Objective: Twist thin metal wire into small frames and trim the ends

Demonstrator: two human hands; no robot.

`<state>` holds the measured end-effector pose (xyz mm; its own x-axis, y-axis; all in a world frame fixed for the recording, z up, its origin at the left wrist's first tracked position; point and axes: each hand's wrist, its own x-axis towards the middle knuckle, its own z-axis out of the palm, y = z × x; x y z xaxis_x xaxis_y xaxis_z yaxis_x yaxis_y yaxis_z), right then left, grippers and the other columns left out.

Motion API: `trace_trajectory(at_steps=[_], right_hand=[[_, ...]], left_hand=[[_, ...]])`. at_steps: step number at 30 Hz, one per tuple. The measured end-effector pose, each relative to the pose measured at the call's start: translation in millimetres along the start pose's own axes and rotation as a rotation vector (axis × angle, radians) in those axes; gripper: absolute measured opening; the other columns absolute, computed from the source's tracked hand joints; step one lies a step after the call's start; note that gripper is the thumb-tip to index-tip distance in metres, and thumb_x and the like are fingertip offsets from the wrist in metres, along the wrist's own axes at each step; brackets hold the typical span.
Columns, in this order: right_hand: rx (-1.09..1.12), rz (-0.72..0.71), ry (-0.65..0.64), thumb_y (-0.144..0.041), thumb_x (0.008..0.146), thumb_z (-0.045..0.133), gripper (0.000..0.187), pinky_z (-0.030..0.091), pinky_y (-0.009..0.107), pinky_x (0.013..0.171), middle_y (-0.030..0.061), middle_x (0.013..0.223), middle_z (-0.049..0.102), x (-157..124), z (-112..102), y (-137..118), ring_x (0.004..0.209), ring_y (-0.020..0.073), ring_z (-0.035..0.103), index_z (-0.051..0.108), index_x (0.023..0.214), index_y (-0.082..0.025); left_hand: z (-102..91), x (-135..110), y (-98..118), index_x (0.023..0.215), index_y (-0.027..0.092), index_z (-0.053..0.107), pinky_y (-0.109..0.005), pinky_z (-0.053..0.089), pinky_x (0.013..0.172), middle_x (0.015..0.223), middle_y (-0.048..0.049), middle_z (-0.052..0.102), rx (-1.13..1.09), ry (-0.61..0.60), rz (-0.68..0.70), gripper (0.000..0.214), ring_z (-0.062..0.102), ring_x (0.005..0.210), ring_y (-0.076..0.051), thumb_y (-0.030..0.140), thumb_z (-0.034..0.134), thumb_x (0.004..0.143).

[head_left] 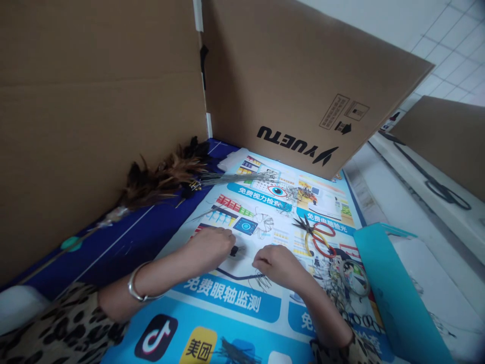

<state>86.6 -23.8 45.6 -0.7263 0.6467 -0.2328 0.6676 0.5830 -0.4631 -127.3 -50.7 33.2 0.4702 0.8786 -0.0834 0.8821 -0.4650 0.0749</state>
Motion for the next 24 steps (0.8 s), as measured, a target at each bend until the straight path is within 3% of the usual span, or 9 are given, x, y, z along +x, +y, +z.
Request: trace_trajectory(at_steps=[5, 9, 17, 19, 24], right_hand=[[-0.003, 0.008, -0.001, -0.025, 0.086, 0.048, 0.021, 0.035, 0.021, 0.063, 0.0025, 0.079, 0.066, -0.1, -1.2, -2.3, 0.073, 0.0134, 0.057, 0.067, 0.079, -0.018], [0.022, 0.000, 0.068, -0.023, 0.086, 0.048, 0.019, 0.037, 0.022, 0.067, 0.0022, 0.081, 0.065, 1.4, -0.4, -4.0, 0.076, 0.0135, 0.057, 0.066, 0.081, -0.019], [0.031, -0.107, 0.531, -0.022, 0.088, 0.046, 0.019, 0.042, 0.027, 0.082, 0.0060, 0.093, 0.063, 3.8, 12.2, -6.3, 0.090, 0.0164, 0.055, 0.064, 0.093, -0.020], [-0.031, -0.149, 0.547, -0.022, 0.088, 0.045, 0.020, 0.043, 0.028, 0.083, 0.0065, 0.095, 0.063, 3.4, 15.1, -8.3, 0.092, 0.0172, 0.054, 0.065, 0.095, -0.020], [-0.159, -0.172, 0.446, -0.018, 0.089, 0.043, 0.022, 0.043, 0.027, 0.080, 0.0058, 0.093, 0.063, 4.0, 20.0, -11.4, 0.088, 0.0169, 0.053, 0.064, 0.094, -0.020]], left_hand=[[-7.8, -0.5, -4.4, 0.079, 0.014, 0.059, -0.030, 0.040, 0.061, 0.082, -0.0115, 0.065, -0.052, -0.017, -0.052, 0.018, 0.061, 0.073, -0.023, 0.018, 0.042, 0.080], [-14.3, -2.1, -5.1, 0.082, 0.015, 0.056, -0.029, 0.038, 0.056, 0.078, -0.0098, 0.066, -0.083, -0.021, -0.077, 0.017, 0.061, 0.068, -0.023, 0.020, 0.040, 0.082], [-15.7, -2.7, 4.5, 0.081, 0.017, 0.055, -0.026, 0.036, 0.057, 0.076, -0.0061, 0.065, -0.211, -0.020, -0.020, 0.015, 0.061, 0.069, -0.020, 0.020, 0.040, 0.082], [-12.2, -2.8, 6.2, 0.082, 0.017, 0.056, -0.026, 0.037, 0.057, 0.076, -0.0060, 0.065, -0.224, -0.006, -0.012, 0.015, 0.061, 0.069, -0.020, 0.019, 0.041, 0.082], [-7.0, -3.5, 7.6, 0.083, 0.019, 0.055, -0.027, 0.036, 0.055, 0.077, -0.0050, 0.065, -0.215, 0.010, 0.017, 0.016, 0.062, 0.071, -0.022, 0.019, 0.039, 0.083]])
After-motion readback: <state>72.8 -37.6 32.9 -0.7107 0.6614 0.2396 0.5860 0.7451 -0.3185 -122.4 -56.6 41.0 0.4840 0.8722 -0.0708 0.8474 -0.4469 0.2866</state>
